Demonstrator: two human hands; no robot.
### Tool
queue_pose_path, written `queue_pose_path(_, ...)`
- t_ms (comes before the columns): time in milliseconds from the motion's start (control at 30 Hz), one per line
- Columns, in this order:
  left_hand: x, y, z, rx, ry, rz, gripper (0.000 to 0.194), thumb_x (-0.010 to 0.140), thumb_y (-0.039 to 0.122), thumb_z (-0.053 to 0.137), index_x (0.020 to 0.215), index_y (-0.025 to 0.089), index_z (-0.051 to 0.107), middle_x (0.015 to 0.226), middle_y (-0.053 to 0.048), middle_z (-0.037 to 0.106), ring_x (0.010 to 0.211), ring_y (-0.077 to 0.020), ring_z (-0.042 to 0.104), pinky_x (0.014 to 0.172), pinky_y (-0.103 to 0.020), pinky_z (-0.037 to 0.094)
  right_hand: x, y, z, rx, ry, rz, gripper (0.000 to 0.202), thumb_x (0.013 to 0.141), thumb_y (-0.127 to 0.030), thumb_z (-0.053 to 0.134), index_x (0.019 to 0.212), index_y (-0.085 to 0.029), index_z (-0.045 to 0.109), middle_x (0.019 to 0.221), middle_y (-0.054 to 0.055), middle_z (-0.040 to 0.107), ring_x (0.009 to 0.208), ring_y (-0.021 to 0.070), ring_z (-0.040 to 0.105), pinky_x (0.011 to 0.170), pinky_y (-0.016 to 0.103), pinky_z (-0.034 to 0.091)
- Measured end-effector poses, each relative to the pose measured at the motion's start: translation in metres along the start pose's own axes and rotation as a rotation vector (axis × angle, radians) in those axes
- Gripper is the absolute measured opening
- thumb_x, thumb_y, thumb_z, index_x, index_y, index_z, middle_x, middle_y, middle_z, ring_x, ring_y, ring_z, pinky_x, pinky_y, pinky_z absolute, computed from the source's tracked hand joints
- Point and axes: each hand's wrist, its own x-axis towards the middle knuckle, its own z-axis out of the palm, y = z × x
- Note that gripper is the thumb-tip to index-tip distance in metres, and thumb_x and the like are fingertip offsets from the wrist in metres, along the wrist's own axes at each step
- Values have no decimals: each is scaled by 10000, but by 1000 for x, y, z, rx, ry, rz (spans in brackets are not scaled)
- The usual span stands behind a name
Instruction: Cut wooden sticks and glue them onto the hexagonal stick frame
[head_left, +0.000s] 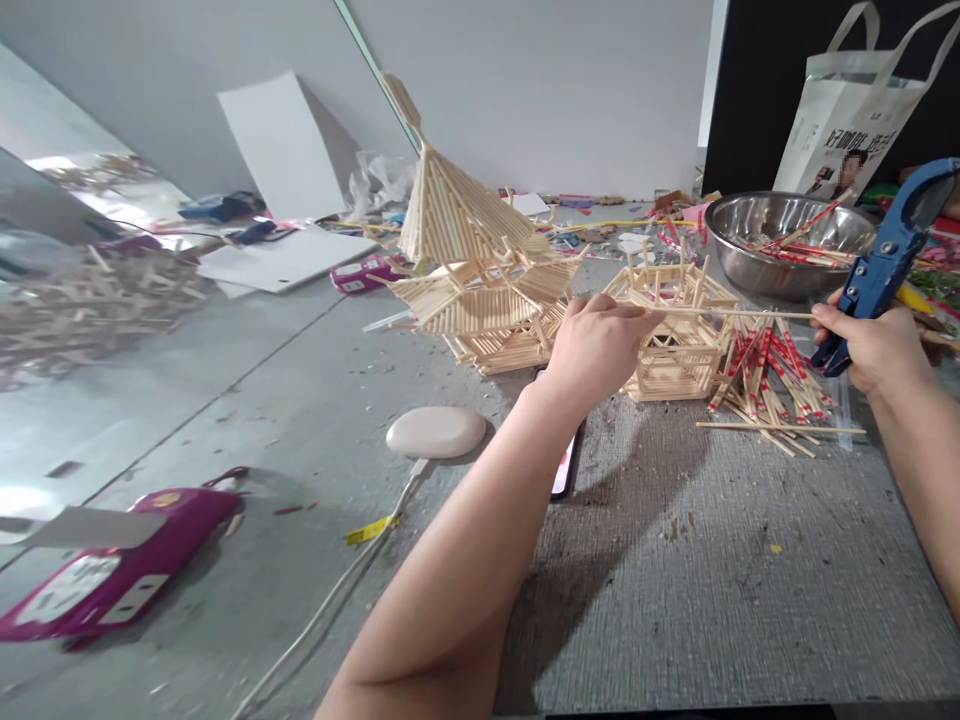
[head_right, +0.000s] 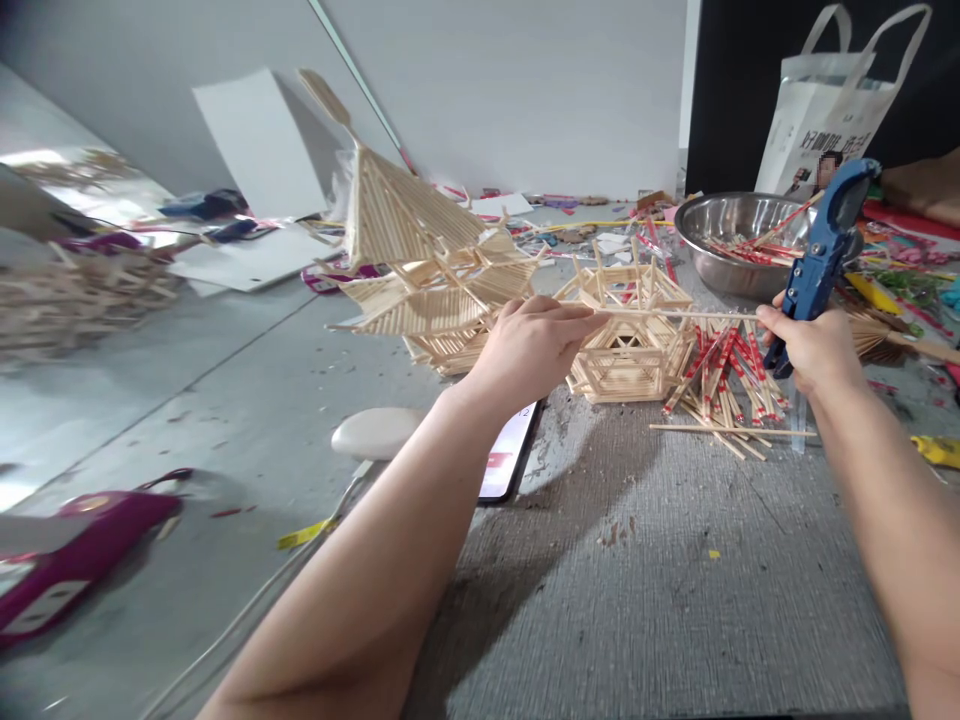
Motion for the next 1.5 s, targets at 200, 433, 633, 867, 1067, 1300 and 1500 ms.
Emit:
queue_pose_path(200,0,3,1,16,-18,-17,415,858,142,385,1205,290,559,1150,-17,645,987,-241,520,807,-392,347,4,3,-7,13,9,13,245,482,-153,734,649,-148,554,504,-30,545,387,91,485,370,215,398)
queue_pose_path(433,-4,10,4,117,22,33,432,849,139,395,1259,232,495,1051,-65,678,974,-249,520,811,-389,344,5,7,-7,21,11,28,234,486,-146,734,638,-144,556,507,-32,547,397,83,486,377,206,399)
queue_pose_path(633,-4,22,4,149,-24,-19,433,911,337,350,1295,162,442,1086,-112,650,1051,-280,495,842,-410,336,3,6,-7,50,-17,53,234,470,-143,730,627,-149,556,487,-36,553,378,82,484,360,195,390)
queue_pose_path(867,-4,27,9,145,-34,-64,534,898,454,354,1329,142,400,1069,-129,645,1051,-281,499,865,-428,348,2,5,-6,45,-34,85,233,468,-153,722,635,-151,559,485,-33,571,369,79,486,361,189,400)
queue_pose_path(1067,3,27,7,156,54,-103,375,903,338,367,1204,206,549,976,-118,650,964,-269,519,768,-394,412,0,6,-3,6,-1,117,199,490,-166,716,619,-154,564,468,-36,555,358,89,477,332,197,377)
queue_pose_path(1300,27,26,7,44,148,-156,308,857,221,389,889,236,695,794,-98,640,804,-225,549,565,-319,407,-2,8,1,69,-17,139,194,541,-119,704,611,-170,531,452,-52,522,360,72,450,340,189,365)
queue_pose_path(1500,38,31,4,-10,-14,-170,306,821,245,402,780,241,705,741,-57,656,647,-169,573,567,-308,395,-2,11,2,48,-24,144,232,530,-199,738,612,-185,521,453,-62,512,357,70,443,330,186,363)
